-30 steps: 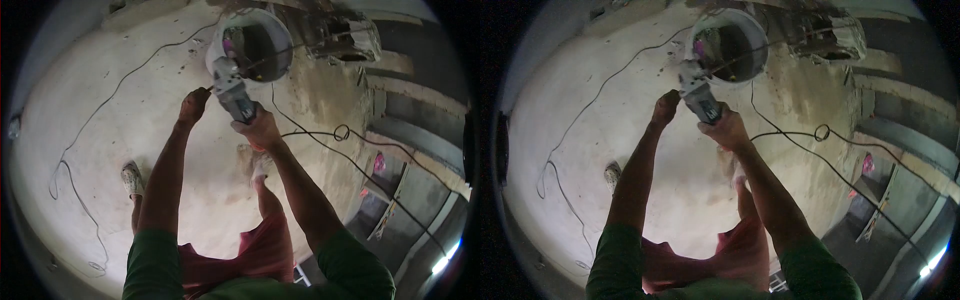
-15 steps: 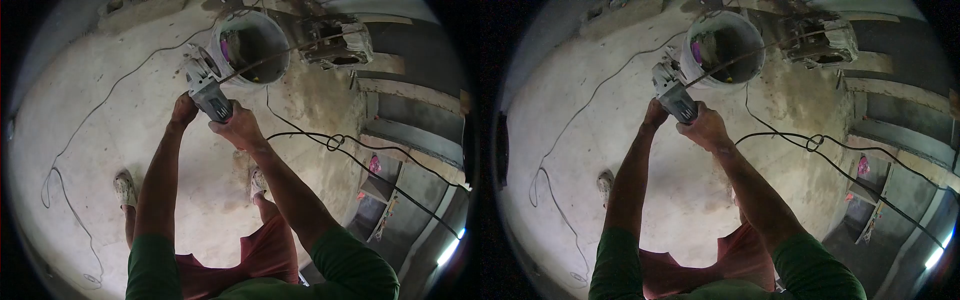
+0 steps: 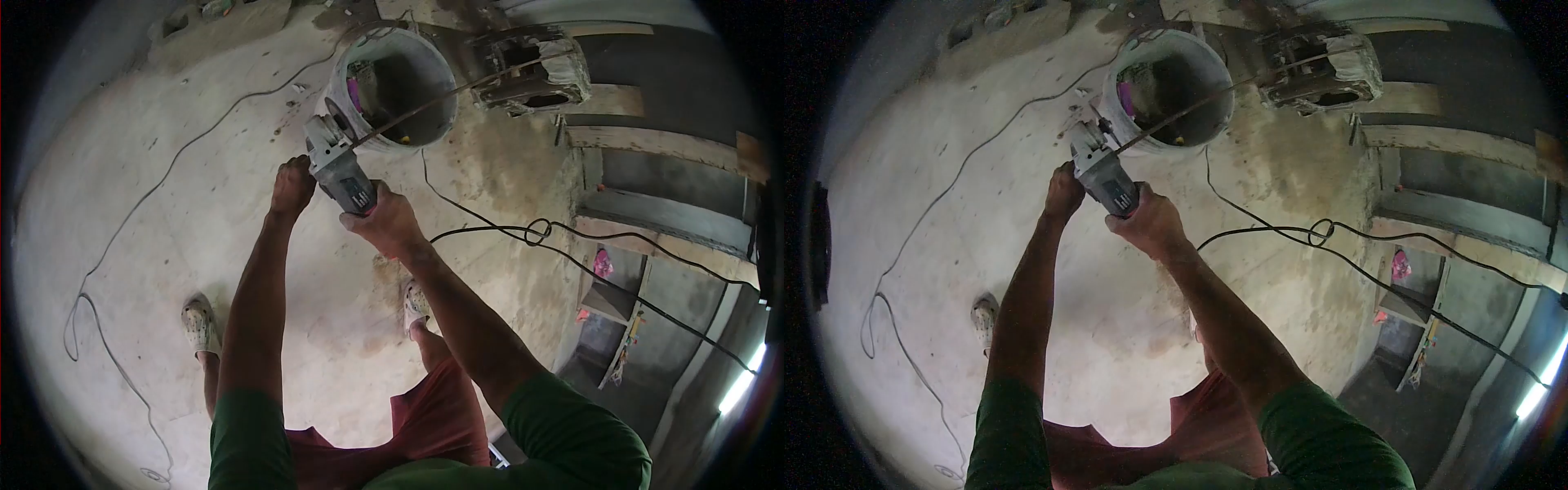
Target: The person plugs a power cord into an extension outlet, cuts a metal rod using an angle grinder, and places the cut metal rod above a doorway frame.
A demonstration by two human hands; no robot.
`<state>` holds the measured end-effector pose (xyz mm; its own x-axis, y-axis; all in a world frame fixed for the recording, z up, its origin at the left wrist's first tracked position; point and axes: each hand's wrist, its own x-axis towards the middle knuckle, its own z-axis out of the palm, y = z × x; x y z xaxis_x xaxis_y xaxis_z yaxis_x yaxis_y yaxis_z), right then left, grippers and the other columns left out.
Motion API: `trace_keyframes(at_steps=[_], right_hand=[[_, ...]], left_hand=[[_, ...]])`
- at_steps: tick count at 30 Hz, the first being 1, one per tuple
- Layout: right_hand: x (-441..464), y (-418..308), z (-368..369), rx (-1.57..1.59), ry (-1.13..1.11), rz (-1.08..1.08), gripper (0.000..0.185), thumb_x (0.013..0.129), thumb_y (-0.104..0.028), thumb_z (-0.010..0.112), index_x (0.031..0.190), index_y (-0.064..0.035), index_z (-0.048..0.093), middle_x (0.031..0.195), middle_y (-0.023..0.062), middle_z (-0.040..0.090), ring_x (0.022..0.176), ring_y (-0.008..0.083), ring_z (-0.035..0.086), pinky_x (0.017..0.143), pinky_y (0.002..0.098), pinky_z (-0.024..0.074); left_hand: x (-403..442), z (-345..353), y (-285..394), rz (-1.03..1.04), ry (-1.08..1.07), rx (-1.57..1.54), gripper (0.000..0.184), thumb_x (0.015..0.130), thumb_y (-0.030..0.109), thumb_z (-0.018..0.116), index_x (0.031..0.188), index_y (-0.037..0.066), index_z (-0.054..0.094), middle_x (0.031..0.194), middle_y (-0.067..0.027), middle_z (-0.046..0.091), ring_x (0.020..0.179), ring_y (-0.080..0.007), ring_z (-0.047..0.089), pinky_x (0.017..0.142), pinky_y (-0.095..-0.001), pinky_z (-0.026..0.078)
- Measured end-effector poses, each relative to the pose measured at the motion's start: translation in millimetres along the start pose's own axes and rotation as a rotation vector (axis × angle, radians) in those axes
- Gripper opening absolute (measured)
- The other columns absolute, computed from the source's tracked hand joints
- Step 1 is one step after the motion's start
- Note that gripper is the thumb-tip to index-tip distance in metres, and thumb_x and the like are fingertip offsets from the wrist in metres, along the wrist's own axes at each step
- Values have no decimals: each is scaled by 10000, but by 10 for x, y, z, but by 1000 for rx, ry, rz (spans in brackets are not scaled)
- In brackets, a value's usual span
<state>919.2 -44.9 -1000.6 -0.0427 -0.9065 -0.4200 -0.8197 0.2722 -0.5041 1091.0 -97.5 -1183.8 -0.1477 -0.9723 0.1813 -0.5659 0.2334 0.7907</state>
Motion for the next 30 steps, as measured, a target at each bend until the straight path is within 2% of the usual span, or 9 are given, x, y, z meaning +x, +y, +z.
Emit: trace_keyframes(at_steps=[6, 7, 9, 11, 12, 16, 19, 24, 30], right_hand=[[-11, -22, 0, -24, -5, 1, 663, 741, -369, 778, 1230, 22, 559, 951, 250, 732, 911, 423, 730, 840, 486, 593], [-17, -19, 13, -8, 6, 8, 666, 740, -369, 777, 1232, 23, 559, 951, 252, 732, 906, 426, 730, 835, 489, 593], [-27, 2, 34, -5, 17, 15, 666, 741, -369, 777, 1229, 27, 558, 941, 253, 732, 896, 428, 731, 830, 489, 595], [-20, 41, 54, -3, 28, 23, 665, 741, -369, 776, 1225, 31, 557, 931, 255, 731, 886, 430, 732, 824, 490, 596], [-15, 55, 57, -15, 26, 34, 691, 743, -379, 792, 1237, 45, 563, 943, 234, 736, 891, 396, 738, 836, 456, 593], [-9, 103, 59, -39, 33, 36, 707, 744, -390, 810, 1237, 61, 578, 950, 212, 743, 889, 351, 749, 843, 420, 592], [-9, 118, 34, -37, 11, 65, 707, 746, -396, 809, 1238, 56, 578, 970, 217, 742, 908, 357, 745, 856, 417, 588], [-1, 144, 19, 4, -14, 87, 714, 747, -409, 809, 1247, 46, 578, 1009, 224, 738, 952, 361, 737, 877, 411, 578], [17, 146, 42, -17, -23, 108, 708, 736, -418, 799, 1231, 40, 581, 974, 212, 741, 926, 369, 737, 869, 427, 580]], left_hand=[[75, -1, -47, 249, 173, 89, 131, 805, 38, 662, 931, 44, 630, 925, -152, 669, 927, -364, 644, 830, -472, 489], [84, -31, -44, 251, 172, 90, 131, 805, 38, 662, 931, 44, 630, 925, -152, 669, 927, -364, 644, 830, -472, 489], [99, -91, -60, 165, -26, 110, 121, 810, 55, 670, 921, 47, 621, 915, -143, 655, 932, -354, 639, 845, -464, 476], [108, -118, -75, 207, -9, 99, 123, 819, 64, 675, 929, 47, 623, 909, -142, 653, 922, -357, 638, 833, -465, 478], [109, -116, -87, 247, 9, 87, 125, 829, 73, 680, 938, 48, 625, 903, -142, 650, 912, -360, 637, 820, -467, 479], [103, -77, -115, 214, -48, 49, 107, 858, 84, 683, 929, 38, 617, 877, -156, 646, 877, -382, 638, 773, -485, 491], [90, -56, -65, 175, -40, 1, 95, 890, 92, 676, 946, 31, 629, 874, -178, 660, 855, -407, 643, 745, -504, 507], [54, -9, -42, 36, -75, -62, 100, 923, 88, 651, 1001, 24, 661, 946, -198, 695, 906, -413, 662, 783, -501, 529], [53, -19, -53, 65, -61, -129, 128, 939, 107, 638, 1027, 22, 673, 949, -193, 701, 907, -415, 665, 784, -505, 536]])
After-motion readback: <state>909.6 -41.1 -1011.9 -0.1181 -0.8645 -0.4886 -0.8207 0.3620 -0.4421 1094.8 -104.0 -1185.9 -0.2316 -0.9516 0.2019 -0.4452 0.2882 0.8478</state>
